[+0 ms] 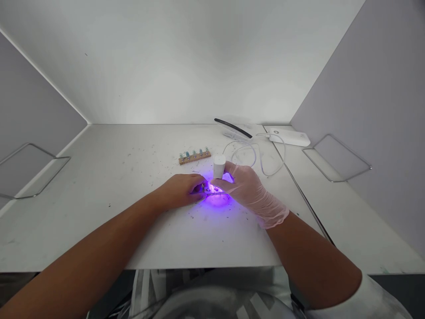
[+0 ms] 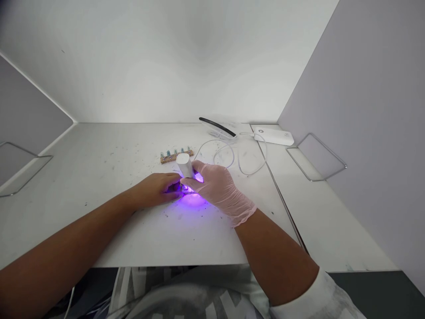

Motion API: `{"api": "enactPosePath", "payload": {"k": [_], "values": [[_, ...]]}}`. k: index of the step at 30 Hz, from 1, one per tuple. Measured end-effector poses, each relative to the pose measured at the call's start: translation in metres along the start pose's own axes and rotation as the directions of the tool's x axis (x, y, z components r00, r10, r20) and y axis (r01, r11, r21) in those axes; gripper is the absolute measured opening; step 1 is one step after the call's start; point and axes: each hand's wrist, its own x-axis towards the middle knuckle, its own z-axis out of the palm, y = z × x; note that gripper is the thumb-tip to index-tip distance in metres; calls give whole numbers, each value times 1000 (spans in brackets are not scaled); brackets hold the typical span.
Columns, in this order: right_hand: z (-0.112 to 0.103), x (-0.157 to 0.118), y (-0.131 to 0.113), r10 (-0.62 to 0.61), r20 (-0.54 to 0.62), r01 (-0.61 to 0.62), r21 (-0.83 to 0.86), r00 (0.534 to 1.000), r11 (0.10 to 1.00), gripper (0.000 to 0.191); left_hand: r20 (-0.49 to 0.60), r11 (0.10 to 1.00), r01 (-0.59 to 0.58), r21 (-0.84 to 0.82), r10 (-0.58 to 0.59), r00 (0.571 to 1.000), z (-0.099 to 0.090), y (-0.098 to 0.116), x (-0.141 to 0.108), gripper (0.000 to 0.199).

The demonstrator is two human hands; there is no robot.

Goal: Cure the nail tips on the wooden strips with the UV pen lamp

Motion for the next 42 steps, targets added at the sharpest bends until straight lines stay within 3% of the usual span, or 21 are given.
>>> {"api": "enactPosePath", "payload": {"k": [42], "values": [[0,0,0,-2,18,1,20,1000,1000,23,-2,1000,18,-7,-18,1000,0,2,0,23]]}}
